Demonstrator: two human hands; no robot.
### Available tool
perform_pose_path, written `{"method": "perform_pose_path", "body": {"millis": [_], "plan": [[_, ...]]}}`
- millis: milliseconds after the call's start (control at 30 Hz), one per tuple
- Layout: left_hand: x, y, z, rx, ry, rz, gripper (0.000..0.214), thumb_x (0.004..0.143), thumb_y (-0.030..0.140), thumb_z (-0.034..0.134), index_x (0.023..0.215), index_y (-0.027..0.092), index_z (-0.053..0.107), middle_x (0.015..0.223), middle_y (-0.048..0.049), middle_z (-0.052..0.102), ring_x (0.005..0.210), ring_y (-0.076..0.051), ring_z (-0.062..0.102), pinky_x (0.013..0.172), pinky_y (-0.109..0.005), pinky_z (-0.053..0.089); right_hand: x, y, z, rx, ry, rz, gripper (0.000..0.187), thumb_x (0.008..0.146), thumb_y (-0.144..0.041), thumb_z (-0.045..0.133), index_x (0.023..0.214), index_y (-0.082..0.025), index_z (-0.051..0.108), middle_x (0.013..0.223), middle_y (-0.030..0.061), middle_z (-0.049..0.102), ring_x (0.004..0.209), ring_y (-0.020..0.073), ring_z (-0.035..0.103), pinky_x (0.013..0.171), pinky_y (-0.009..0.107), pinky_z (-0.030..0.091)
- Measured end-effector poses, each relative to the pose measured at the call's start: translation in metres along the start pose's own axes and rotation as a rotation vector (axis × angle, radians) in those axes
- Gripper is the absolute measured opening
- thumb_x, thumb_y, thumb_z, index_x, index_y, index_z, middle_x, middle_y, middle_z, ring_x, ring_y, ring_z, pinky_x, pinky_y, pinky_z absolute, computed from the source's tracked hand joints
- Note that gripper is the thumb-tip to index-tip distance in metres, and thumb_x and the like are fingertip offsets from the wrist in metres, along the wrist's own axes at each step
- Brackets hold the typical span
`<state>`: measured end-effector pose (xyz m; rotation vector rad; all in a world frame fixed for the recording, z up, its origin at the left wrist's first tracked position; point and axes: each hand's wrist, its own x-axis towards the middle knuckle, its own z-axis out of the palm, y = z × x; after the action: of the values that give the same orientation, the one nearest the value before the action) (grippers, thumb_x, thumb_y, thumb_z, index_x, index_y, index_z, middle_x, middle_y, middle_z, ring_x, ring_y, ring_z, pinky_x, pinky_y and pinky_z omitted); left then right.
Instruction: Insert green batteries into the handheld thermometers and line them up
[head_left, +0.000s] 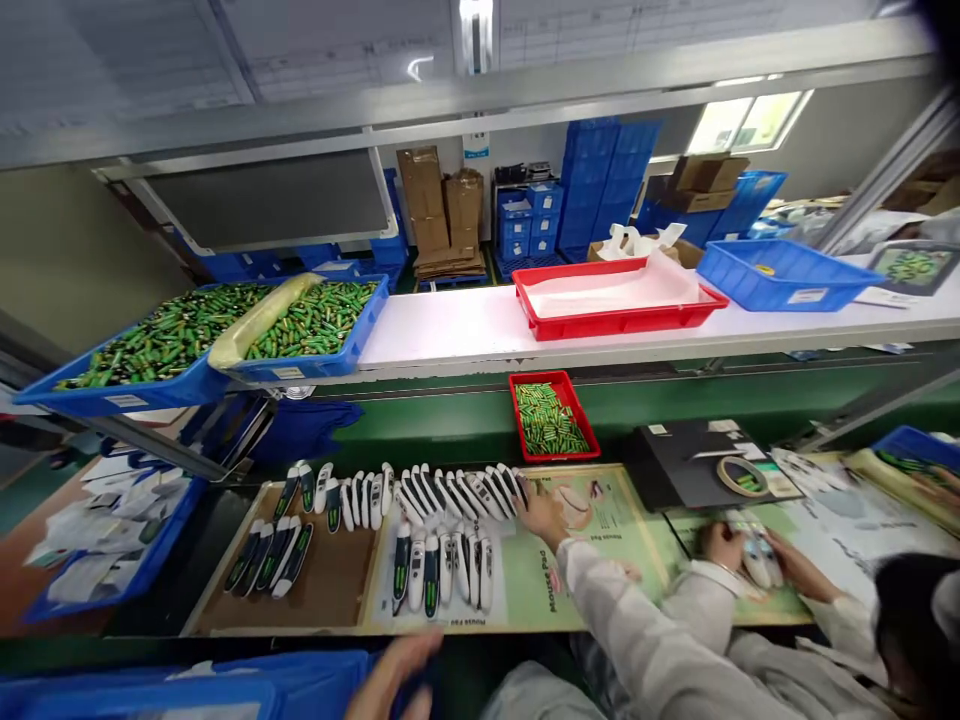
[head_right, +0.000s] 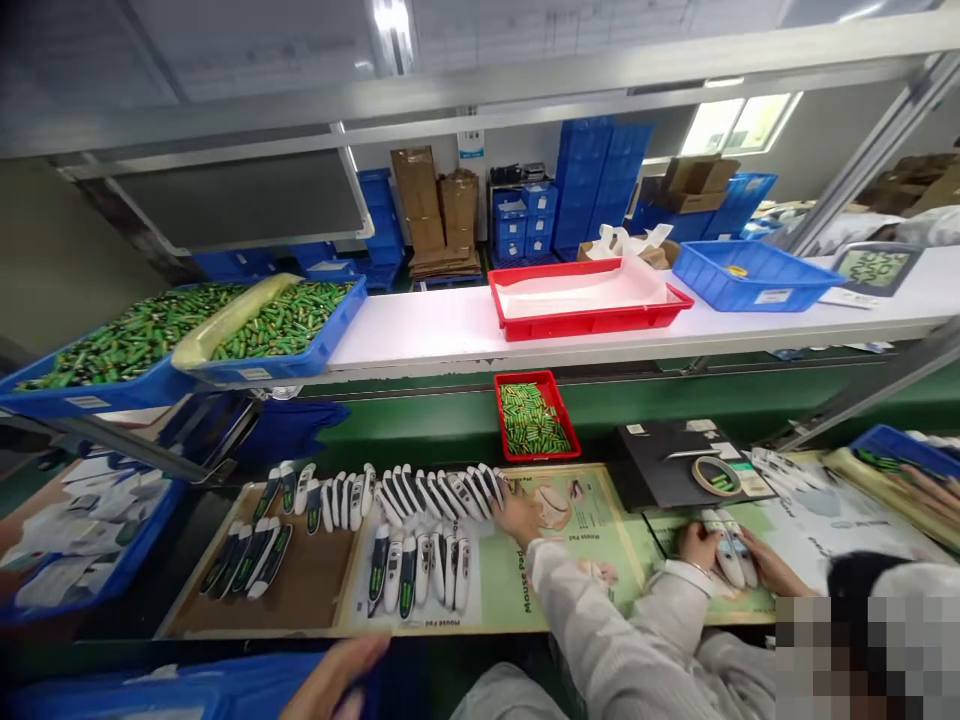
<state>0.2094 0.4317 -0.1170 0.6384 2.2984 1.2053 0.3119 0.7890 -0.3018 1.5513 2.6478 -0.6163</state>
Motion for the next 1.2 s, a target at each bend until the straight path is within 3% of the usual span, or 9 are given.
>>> {"method": "perform_pose_path", "body": {"millis": [67,100,200,333,433,633,833,1033,1200], "plan": [[0.051,0.009,0.037,0.067,-0.206,0.113,0.061,0.082,0.069,0.049,0.124,0.03,0.067,0.14,-0.0102,0.06,0.132,-0.031,0.054,0.11,-0.047,0.047,0.015,-0.012,0.009,0.006,-0.03,-0.034,0.064,0.096,-0.053,0.04,0.156,-0.031,0.031,0.156,0.0187,0.035,0.142,0.0366,0.037,0.109,0.049,0.032],[0.081,0.01,0.055,0.14,-0.149,0.154,0.059,0.085,0.068,0.047,0.122,0.026,0.067,0.147,-0.0119,0.053,0.138,-0.031,0.047,0.115,-0.048,0.041,0.02,-0.018,0.013,0.013,-0.037,-0.047,0.066,0.095,-0.056,0.041,0.156,-0.033,0.03,0.16,0.0169,0.029,0.145,0.0381,0.032,0.111,0.052,0.029],[0.173,-0.005,0.101,0.392,0.048,0.083,0.067,0.085,0.068,0.049,0.134,0.024,0.06,0.162,-0.0136,0.027,0.15,-0.037,0.023,0.118,-0.055,0.031,0.032,-0.036,0.025,-0.003,-0.017,-0.07,0.073,0.09,-0.067,0.043,0.156,-0.04,0.026,0.167,0.011,0.009,0.15,0.0443,0.013,0.113,0.063,0.016],[0.268,-0.05,0.134,0.655,0.091,-0.085,0.087,0.074,0.08,0.054,0.149,0.037,0.041,0.168,-0.0081,-0.006,0.151,-0.049,-0.002,0.109,-0.079,0.018,0.041,-0.052,0.049,-0.051,0.012,-0.071,0.084,0.081,-0.081,0.045,0.154,-0.047,0.023,0.168,0.007,-0.004,0.149,0.0507,-0.007,0.106,0.076,0.0],[0.306,-0.081,0.146,0.737,0.031,-0.168,0.101,0.068,0.087,0.051,0.154,0.038,0.03,0.168,-0.008,-0.011,0.149,-0.052,-0.007,0.104,-0.083,0.017,0.043,-0.058,0.067,-0.078,0.004,-0.037,0.091,0.076,-0.086,0.047,0.154,-0.047,0.023,0.168,0.0094,-0.005,0.148,0.053,-0.009,0.103,0.078,-0.006],[0.315,-0.102,0.16,0.79,-0.024,-0.095,0.104,0.068,0.091,0.044,0.156,0.044,0.014,0.168,-0.0048,-0.007,0.15,-0.05,-0.002,0.1,-0.077,0.032,0.035,-0.066,0.071,-0.104,-0.008,0.04,0.094,0.079,-0.084,0.043,0.157,-0.042,0.011,0.167,0.0124,-0.005,0.149,0.0493,-0.01,0.103,0.077,-0.009],[0.302,-0.089,0.173,0.803,-0.066,-0.028,0.099,0.073,0.087,0.044,0.156,0.04,0.018,0.168,-0.0088,-0.002,0.15,-0.048,0.003,0.102,-0.075,0.032,0.026,-0.056,0.062,-0.106,0.018,0.1,0.091,0.084,-0.082,0.036,0.158,-0.037,0.008,0.167,0.0132,-0.002,0.15,0.0465,-0.009,0.105,0.075,-0.011],[0.29,-0.071,0.205,0.793,-0.098,0.007,0.095,0.073,0.085,0.047,0.154,0.044,0.021,0.168,-0.0097,0.0,0.15,-0.048,0.007,0.098,-0.078,0.033,0.023,-0.028,0.056,-0.1,0.077,0.136,0.087,0.088,-0.078,0.033,0.159,-0.032,0.012,0.166,0.0176,0.002,0.151,0.0462,-0.006,0.108,0.073,-0.01],[0.281,-0.056,0.231,0.779,-0.111,0.019,0.096,0.073,0.085,0.048,0.154,0.043,0.022,0.167,-0.0125,0.001,0.149,-0.048,0.009,0.095,-0.079,0.035,0.021,0.002,0.044,-0.106,0.082,0.121,0.083,0.091,-0.069,0.039,0.159,-0.03,0.012,0.167,0.0156,0.002,0.151,0.0444,-0.008,0.11,0.071,-0.007]]}}
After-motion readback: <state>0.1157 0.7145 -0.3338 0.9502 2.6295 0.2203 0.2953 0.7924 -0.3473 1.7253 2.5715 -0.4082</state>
